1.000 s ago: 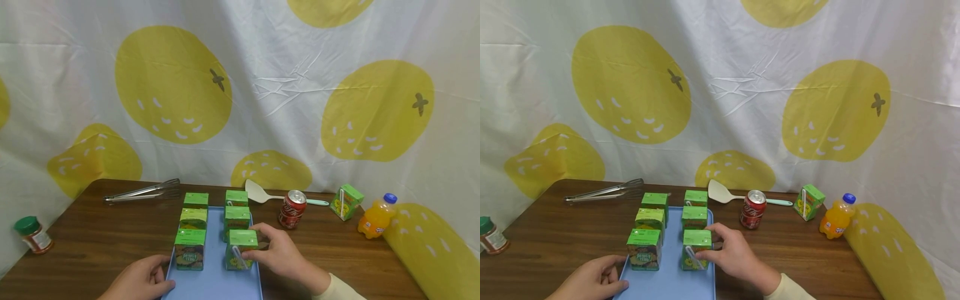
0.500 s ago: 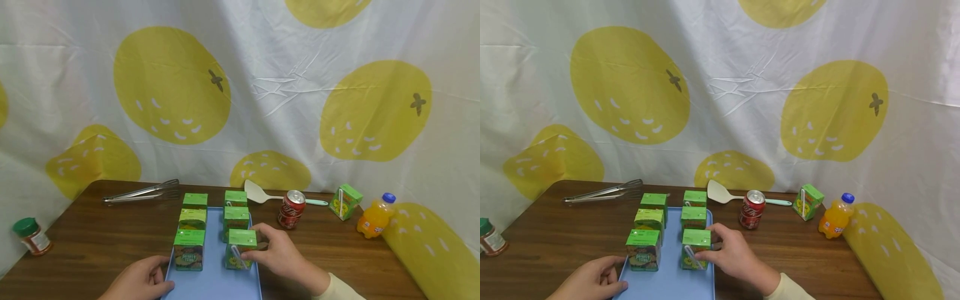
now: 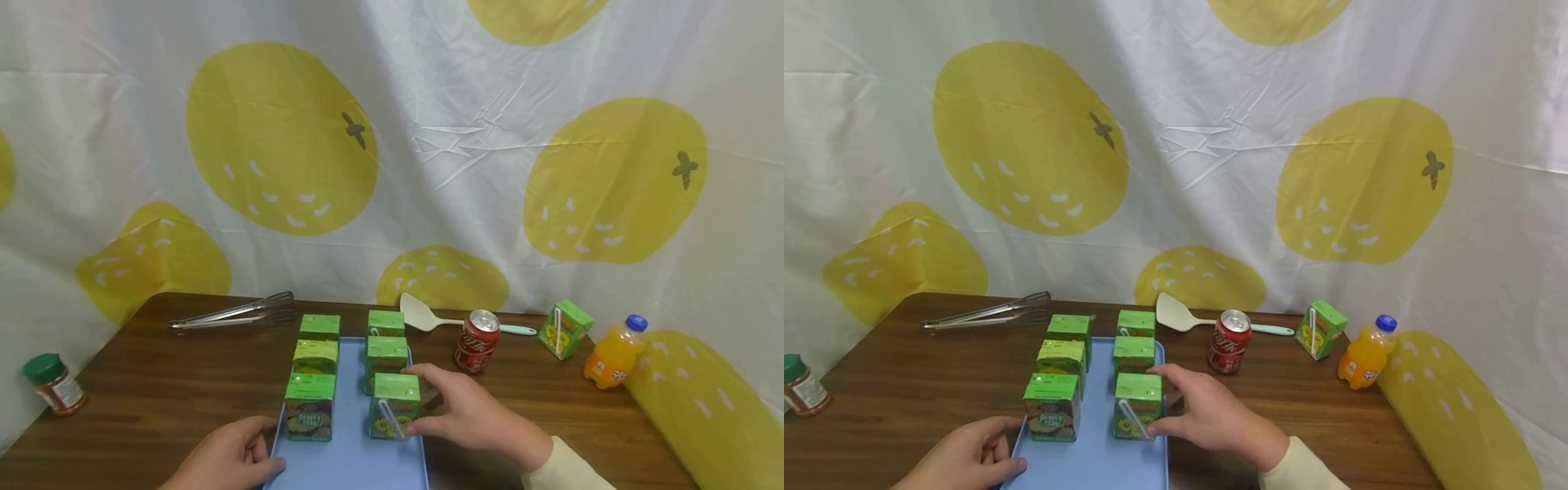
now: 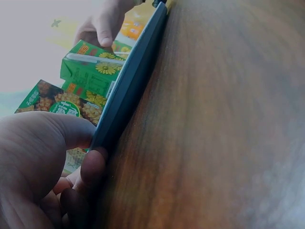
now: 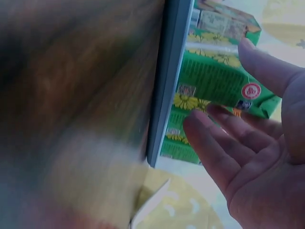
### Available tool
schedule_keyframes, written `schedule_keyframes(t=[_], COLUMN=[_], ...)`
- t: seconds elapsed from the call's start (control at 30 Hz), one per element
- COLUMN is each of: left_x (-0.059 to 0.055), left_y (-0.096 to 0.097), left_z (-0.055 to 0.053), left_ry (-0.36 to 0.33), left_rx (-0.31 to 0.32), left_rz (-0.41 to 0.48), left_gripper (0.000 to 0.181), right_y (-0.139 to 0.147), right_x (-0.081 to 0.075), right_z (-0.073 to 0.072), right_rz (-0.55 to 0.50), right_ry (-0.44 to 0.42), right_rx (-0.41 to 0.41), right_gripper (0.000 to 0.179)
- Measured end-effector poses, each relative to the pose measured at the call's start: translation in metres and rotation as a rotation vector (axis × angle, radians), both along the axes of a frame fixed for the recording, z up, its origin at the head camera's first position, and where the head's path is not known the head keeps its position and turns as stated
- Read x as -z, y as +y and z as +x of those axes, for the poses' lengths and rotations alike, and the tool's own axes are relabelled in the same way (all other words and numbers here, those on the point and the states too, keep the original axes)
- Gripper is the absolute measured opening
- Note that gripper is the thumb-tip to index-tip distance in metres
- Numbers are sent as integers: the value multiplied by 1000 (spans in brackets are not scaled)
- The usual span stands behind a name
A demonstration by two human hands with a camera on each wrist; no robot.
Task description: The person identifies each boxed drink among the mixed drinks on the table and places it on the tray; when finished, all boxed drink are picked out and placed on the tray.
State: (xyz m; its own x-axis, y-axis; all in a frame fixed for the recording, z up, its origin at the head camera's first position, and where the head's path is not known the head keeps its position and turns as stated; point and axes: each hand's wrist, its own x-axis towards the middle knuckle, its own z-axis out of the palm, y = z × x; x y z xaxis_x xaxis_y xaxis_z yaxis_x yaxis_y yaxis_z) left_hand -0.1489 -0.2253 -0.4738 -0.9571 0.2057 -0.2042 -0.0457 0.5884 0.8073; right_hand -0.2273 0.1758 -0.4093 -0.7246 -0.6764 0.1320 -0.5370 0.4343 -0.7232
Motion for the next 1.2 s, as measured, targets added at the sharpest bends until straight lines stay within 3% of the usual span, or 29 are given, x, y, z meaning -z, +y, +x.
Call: schedule_keyframes(t=[0.3,0.7,0.83,1.1,1.2], left_x=[-5,-8,-8,-5,-3], left_y=[1,3,5,3,2], left_z=[2,2,2,2,1], left_ry=[31,-9,-10,-7,-18], left_rx=[17,-7,-12,-16,-21], left_rz=[0,-1,-8,-2,-3], left_gripper=[69,69,69,70,72], right_y=[12,27,34,53,61], right_x=[-7,-18,-21,-24,-26], right_z=[-4,-7,-7,-6,-7], right_rz=[76,68,105,98,91], right_ry=[177,335,443,535,609], right_rx=[-22,-1,32,140,172], right_gripper=[79,74,73,68,68])
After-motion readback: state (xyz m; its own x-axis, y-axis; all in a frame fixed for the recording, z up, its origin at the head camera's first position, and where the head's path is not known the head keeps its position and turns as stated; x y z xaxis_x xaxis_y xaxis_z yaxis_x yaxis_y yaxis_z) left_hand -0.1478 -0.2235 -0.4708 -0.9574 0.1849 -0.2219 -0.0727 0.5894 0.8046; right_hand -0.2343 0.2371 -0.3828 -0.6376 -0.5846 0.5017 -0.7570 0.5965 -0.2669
